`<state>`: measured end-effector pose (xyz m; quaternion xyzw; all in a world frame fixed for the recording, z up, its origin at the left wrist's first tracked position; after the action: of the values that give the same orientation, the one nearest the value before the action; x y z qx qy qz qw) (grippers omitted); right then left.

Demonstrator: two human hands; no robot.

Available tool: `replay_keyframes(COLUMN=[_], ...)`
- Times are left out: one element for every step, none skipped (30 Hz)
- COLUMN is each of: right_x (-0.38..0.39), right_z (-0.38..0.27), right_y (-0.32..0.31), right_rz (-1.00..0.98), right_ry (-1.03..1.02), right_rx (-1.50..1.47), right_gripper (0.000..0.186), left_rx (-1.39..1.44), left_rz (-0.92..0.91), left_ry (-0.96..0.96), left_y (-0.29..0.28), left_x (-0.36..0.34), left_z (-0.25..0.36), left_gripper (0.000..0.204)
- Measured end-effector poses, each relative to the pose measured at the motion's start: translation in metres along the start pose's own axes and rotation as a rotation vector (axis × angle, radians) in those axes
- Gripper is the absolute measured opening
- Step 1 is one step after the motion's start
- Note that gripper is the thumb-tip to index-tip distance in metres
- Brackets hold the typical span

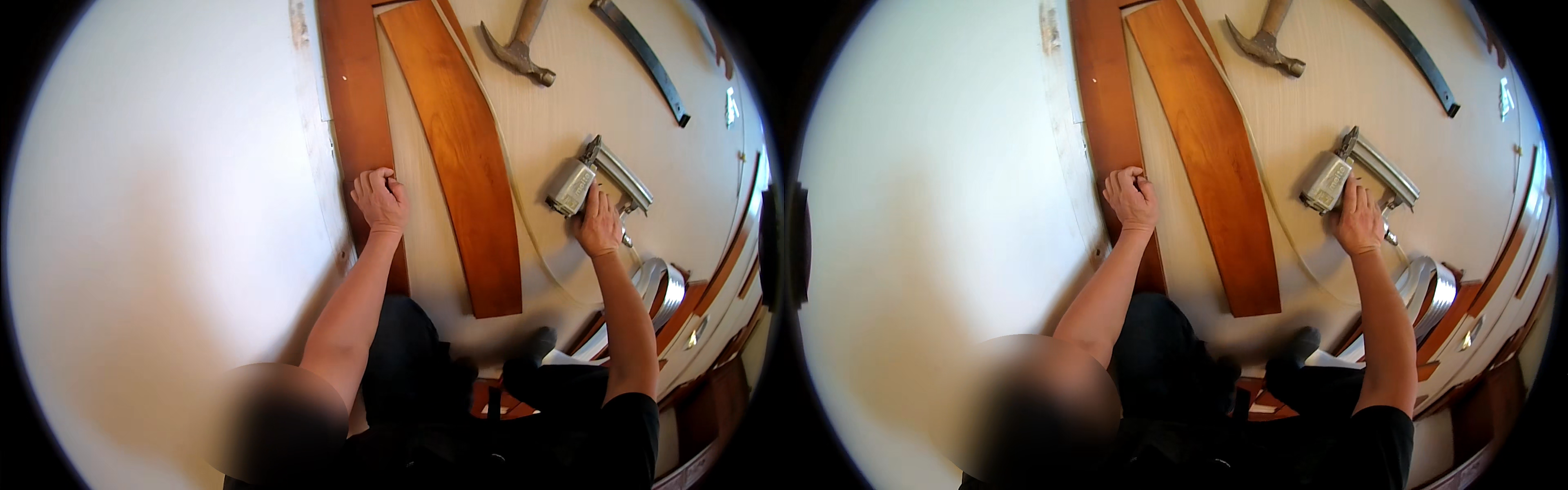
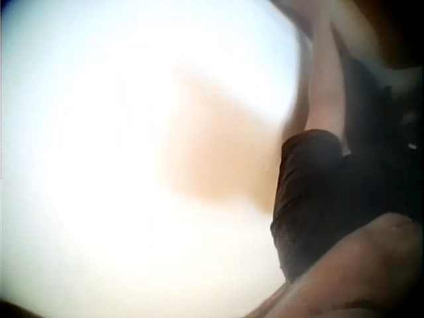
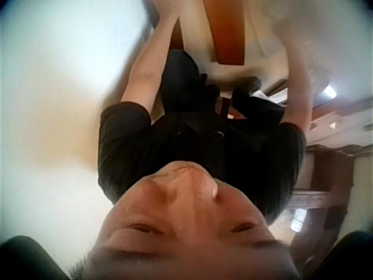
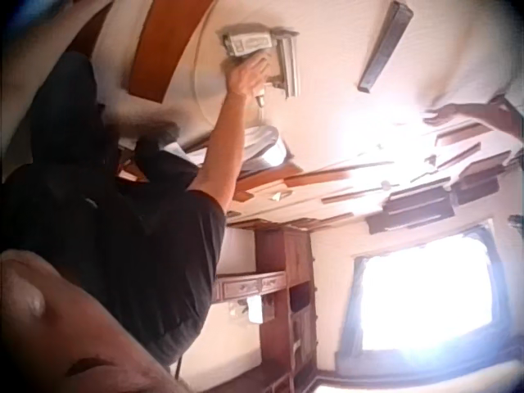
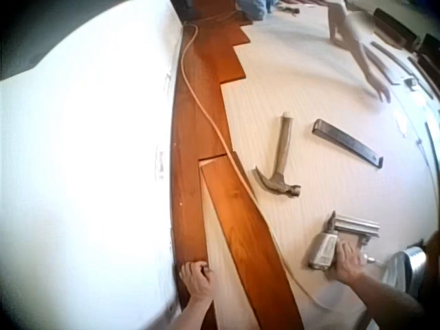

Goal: The person installs wooden floorboards on a white subfloor using a pneumatic nail gun and a hammer. They position each board, secure it with the nail gun, and tap it into place with the hammer.

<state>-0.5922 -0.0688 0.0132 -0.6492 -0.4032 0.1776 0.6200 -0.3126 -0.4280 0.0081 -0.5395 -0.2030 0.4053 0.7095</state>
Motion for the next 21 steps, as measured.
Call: replay_keyframes(right_x=[-0.003,-0.007,-0.008,-0.005,-0.004,-0.001,0.002,0.002,0.001,0.002,0.0,-0.004,-0.006,-0.005,-0.005,-0.006,-0.008,-0.007,-0.003,0.001,0.0], right_z=[-0.002,0.0,0.0,0.0,0.002,0.005,0.008,0.01,0.01,0.011,0.011,0.01,0.008,0.007,0.007,0.009,0.007,0.006,0.005,0.01,0.012], right_y=[0.003,0.004,0.003,0.002,0.0,0.0,0.002,0.005,0.01,0.012,0.012,0.01,0.008,0.004,0.0,-0.004,-0.005,-0.005,-0.005,-0.001,0.003], right_rz=[-0.007,-0.009,-0.012,-0.06,-0.045,-0.032,-0.018,-0.022,-0.028,-0.038,-0.05,-0.068,-0.024,0.01,0.044,0.056,0.087,0.119,0.151,0.133,0.061], right_ry=[0.003,0.007,0.009,0.03,0.028,0.025,0.017,0.017,0.022,0.031,0.038,0.025,-0.001,-0.021,-0.045,-0.075,-0.084,-0.098,-0.114,-0.109,-0.066], right_rx=[-0.006,-0.005,-0.005,-0.011,-0.001,0.007,0.014,-0.01,-0.025,-0.033,-0.04,-0.048,-0.045,-0.033,-0.021,0.029,0.048,0.07,0.094,0.086,0.056], right_gripper=[0.091,0.09,0.09,0.09,0.09,0.09,0.09,0.09,0.088,0.087,0.086,0.083,0.084,0.084,0.084,0.083,0.082,0.08,0.079,0.075,0.075], left_rx=[-0.012,0.01,0.03,0.049,0.141,0.23,0.315,0.354,0.383,0.375,0.366,0.212,0.061,0.08,0.097,0.113,0.119,0.117,0.111,0.098,0.083], left_rz=[-0.008,-0.048,-0.087,-0.127,-0.156,-0.187,-0.216,-0.14,-0.057,0.029,0.115,0.162,0.207,0.15,0.135,0.123,0.125,0.125,0.096,0.096,0.091], left_ry=[-0.002,0.008,0.017,0.023,0.033,0.039,0.041,0.045,0.054,0.073,0.088,0.22,0.358,0.413,0.402,0.389,0.381,0.386,0.381,0.379,0.38], left_y=[-0.002,-0.004,-0.007,-0.009,-0.012,-0.021,-0.028,-0.027,-0.022,-0.012,0.001,0.024,0.042,0.045,0.051,0.057,0.054,0.053,0.052,0.052,0.051], left_x=[0.001,-0.006,-0.013,-0.02,-0.043,-0.072,-0.101,-0.133,-0.168,-0.2,-0.226,-0.241,-0.248,-0.246,-0.245,-0.245,-0.251,-0.251,-0.246,-0.248,-0.249], left_z=[-0.004,-0.002,0.0,0.0,0.005,0.011,0.016,0.014,0.012,0.017,0.02,0.02,0.025,0.028,0.024,0.02,0.021,0.024,0.028,0.028,0.031], left_gripper=[0.014,0.014,0.014,0.015,0.013,0.012,0.01,0.009,0.008,0.008,0.007,0.011,0.016,0.011,0.011,0.01,0.009,0.01,0.01,0.011,0.011])
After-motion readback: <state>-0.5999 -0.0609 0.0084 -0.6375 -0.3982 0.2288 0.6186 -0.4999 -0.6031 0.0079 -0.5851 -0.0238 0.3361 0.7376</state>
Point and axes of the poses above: each hand's wrist, its own x-axis away from the middle knuckle, its own y-axis out of the palm, z = x × y, the point moved 4 cm from there along -x, towards the middle knuckle
